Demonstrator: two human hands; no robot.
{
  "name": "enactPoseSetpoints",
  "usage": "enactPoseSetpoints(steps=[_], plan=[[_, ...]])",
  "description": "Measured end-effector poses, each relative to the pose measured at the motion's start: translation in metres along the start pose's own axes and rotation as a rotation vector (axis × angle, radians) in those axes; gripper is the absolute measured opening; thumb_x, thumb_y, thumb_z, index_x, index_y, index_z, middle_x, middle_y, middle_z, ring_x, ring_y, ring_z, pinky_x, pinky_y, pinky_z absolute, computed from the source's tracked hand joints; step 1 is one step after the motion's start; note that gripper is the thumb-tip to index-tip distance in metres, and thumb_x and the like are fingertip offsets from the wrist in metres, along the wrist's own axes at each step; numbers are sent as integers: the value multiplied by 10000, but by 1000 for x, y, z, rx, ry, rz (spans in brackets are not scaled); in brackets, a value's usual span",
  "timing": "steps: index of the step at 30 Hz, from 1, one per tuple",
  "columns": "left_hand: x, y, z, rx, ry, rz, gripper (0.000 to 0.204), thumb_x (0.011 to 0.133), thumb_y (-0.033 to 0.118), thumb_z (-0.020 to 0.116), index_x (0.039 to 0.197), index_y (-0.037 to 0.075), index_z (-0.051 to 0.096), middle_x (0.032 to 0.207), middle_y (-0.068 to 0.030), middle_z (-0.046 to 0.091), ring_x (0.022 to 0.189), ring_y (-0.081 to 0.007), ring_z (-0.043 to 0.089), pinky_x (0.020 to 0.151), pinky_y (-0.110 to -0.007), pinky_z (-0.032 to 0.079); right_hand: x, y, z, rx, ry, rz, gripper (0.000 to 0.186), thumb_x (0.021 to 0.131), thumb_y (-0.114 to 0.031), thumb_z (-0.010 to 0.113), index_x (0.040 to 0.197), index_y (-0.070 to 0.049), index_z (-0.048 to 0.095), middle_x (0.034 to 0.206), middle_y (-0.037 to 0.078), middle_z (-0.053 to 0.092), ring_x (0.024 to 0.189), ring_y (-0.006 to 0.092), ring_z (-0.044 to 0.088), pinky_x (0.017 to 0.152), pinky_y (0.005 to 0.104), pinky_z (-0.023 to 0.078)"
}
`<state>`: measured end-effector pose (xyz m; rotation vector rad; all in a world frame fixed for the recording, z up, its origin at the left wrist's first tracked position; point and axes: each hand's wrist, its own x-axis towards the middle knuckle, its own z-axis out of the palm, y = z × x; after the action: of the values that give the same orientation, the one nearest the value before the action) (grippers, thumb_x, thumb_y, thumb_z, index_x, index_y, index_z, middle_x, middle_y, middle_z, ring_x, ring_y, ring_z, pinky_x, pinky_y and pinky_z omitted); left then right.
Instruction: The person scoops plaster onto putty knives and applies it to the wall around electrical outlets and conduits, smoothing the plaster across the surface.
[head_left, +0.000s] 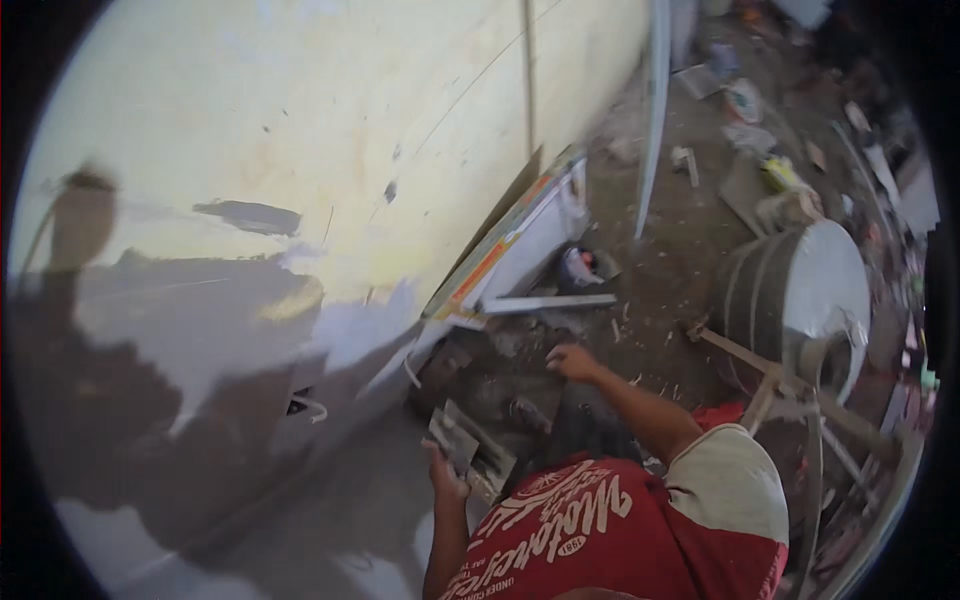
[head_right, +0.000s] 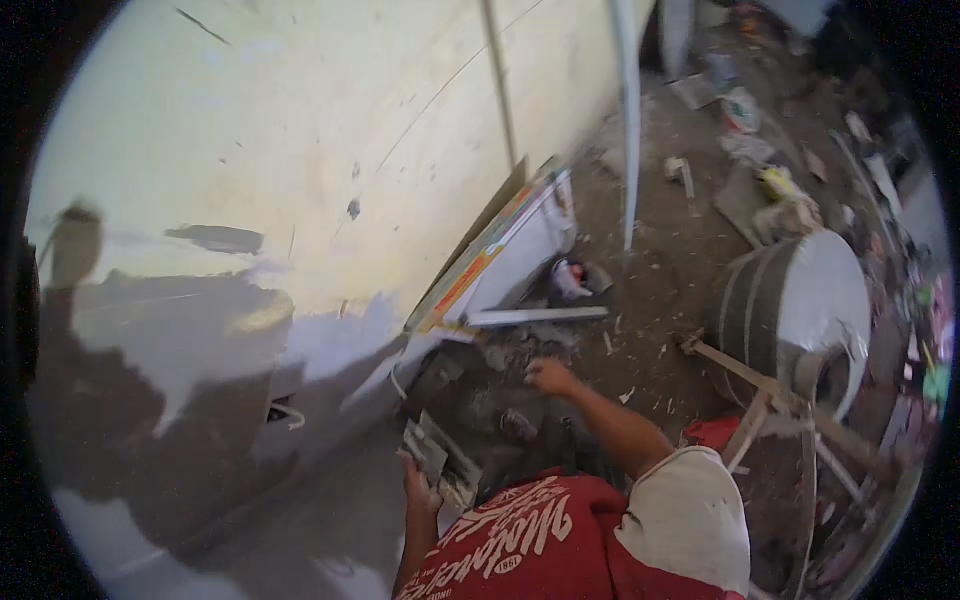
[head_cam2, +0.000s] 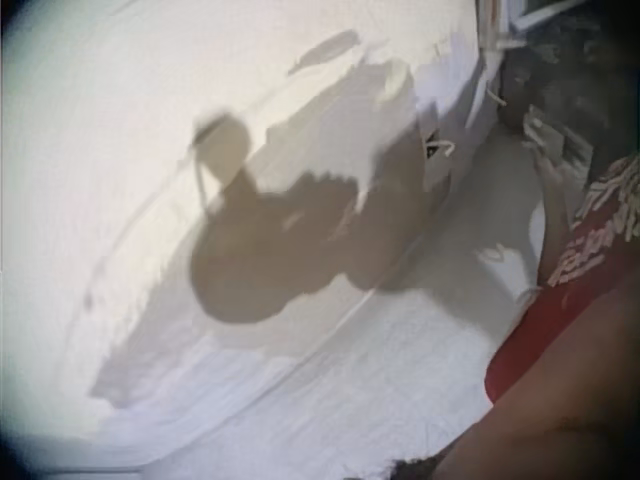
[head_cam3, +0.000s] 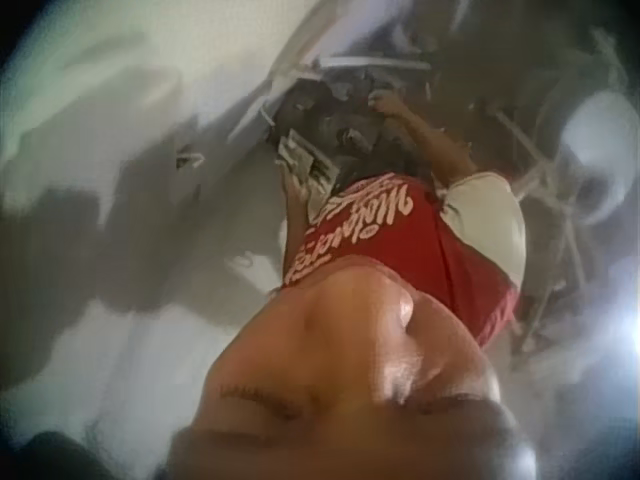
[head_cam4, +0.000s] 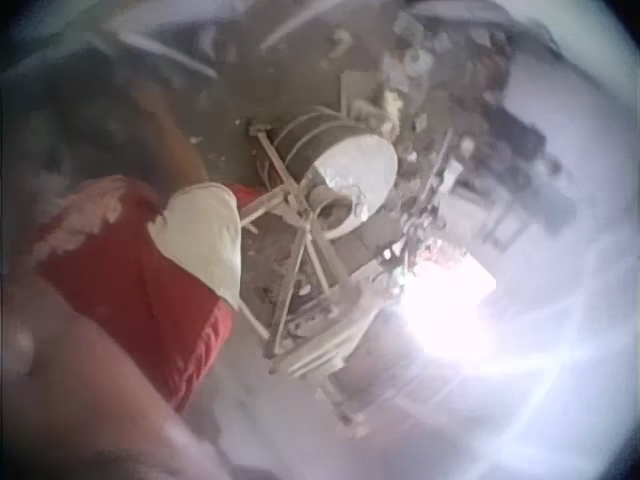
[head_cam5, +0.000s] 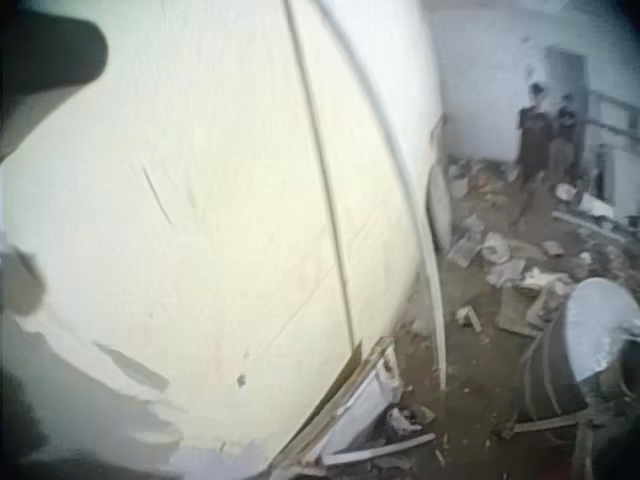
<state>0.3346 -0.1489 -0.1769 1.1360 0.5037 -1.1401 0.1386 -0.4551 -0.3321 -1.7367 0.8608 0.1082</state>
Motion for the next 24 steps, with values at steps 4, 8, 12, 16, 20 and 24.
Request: enactPoseSetpoints(steps=[4, 8, 12, 16, 20, 24], plan=[[-17, 15, 13, -44, -294, 41, 684, 891, 601, 422, 1383, 131, 361, 1405, -76, 389, 1280, -280, 372, 1062, -448, 303, -75, -85, 30, 104, -210, -160, 430, 758, -282, 690, 1135, -88, 621, 1042, 143, 650, 981, 266, 617, 840, 373, 476], [-28, 23, 48, -53, -493, -116, 675, 883, 575, 464, 1397, 153, 349, 1423, -70, 376, 1283, -307, 360, 1067, -469, 300, -134, -124, 48, 34, -218, -247, 475, 755, -262, 705, 1175, -80, 574, 1087, 142, 634, 979, 257, 602, 834, 366, 466], [1, 17, 80, -35, -613, -191, 606, 901, 530, 460, 1366, 147, 399, 1373, -82, 445, 1252, -287, 411, 1065, -467, 311, -183, -150, 34, 67, -153, -392, 504, 792, -311, 691, 1204, -64, 539, 1126, 129, 616, 977, 265, 591, 854, 365, 458], [1, -11, 132, -43, -705, -302, 547, 924, 491, 441, 1320, 114, 450, 1346, -90, 477, 1230, -272, 441, 1056, -465, 330, -231, -156, 13, 200, 23, -406, 501, 806, -318, 680, 1209, -62, 533, 1135, 128, 609, 989, 265, 583, 865, 365, 452], [-30, -37, 187, -6, -828, -410, 512, 939, 457, 429, 1291, 88, 474, 1327, -99, 494, 1221, -269, 449, 1048, -468, 341, -267, -156, 1, 400, 225, -410, 497, 819, -325, 669, 1215, -59, 527, 1144, 127, 602, 1000, 266, 575, 875, 366, 446], [-54, -70, 231, 100, -914, -459, 504, 945, 442, 425, 1267, 60, 492, 1301, -125, 511, 1223, -285, 445, 1074, -481, 292, -298, -152, -6, 594, 458, -395, 495, 833, -332, 658, 1220, -56, 520, 1153, 126, 595, 1011, 267, 567, 886, 366, 440]])
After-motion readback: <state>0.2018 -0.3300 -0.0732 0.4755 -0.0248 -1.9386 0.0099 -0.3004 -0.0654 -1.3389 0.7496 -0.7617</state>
